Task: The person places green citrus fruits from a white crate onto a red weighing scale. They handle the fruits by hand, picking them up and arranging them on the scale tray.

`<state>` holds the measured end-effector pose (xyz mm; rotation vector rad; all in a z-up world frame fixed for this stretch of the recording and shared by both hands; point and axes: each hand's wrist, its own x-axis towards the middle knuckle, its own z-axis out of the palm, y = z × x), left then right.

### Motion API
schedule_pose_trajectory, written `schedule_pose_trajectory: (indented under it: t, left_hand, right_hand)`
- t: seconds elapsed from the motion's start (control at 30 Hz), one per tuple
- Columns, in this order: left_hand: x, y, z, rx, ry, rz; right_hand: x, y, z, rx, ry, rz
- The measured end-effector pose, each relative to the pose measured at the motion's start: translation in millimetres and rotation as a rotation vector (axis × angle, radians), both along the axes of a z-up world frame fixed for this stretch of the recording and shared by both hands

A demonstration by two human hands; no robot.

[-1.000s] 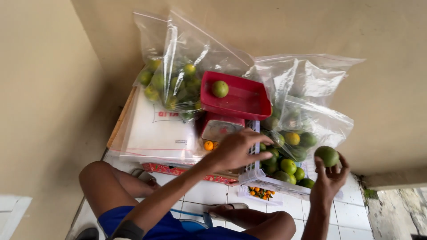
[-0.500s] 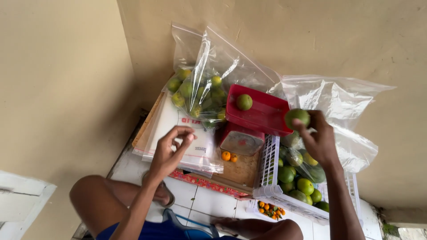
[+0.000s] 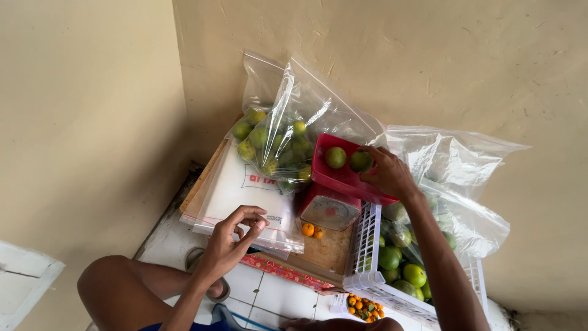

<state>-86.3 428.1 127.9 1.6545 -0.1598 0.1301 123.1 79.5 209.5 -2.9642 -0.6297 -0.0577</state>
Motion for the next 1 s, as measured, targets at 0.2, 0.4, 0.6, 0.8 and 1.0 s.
schedule_pose_trajectory:
  t: [0.2,0.4,0.6,0.8,1.0]
  left_hand:
    - [-1.0,-9.1,1.9,-0.015,0.028,-0.037]
    - [-5.3,-16.2,6.9,-0.018,0.040,-0.072]
    - [-9.3,-14.5,7.1,0.015,0.012,-0.112]
    - [-7.2,-16.3,7.4,0.001,-0.020,-0.141]
    - [12.4,-51.4,18.9,0.047,-0.124,-0.242]
  right_hand:
    - [12.9,-0.4,-10.6,0.076,0.050,0.027]
    - [14.6,-4.0,-19.0,0.056,0.022,0.097]
    - [9.1,-12.8,-19.9,-0.033,-0.070,0.106]
    - [-27.6,-7.3,18.3,-0.004,-0.124,0.078]
    - [-98.5,-44.8,57.0,0.132,-0.341,-0.007]
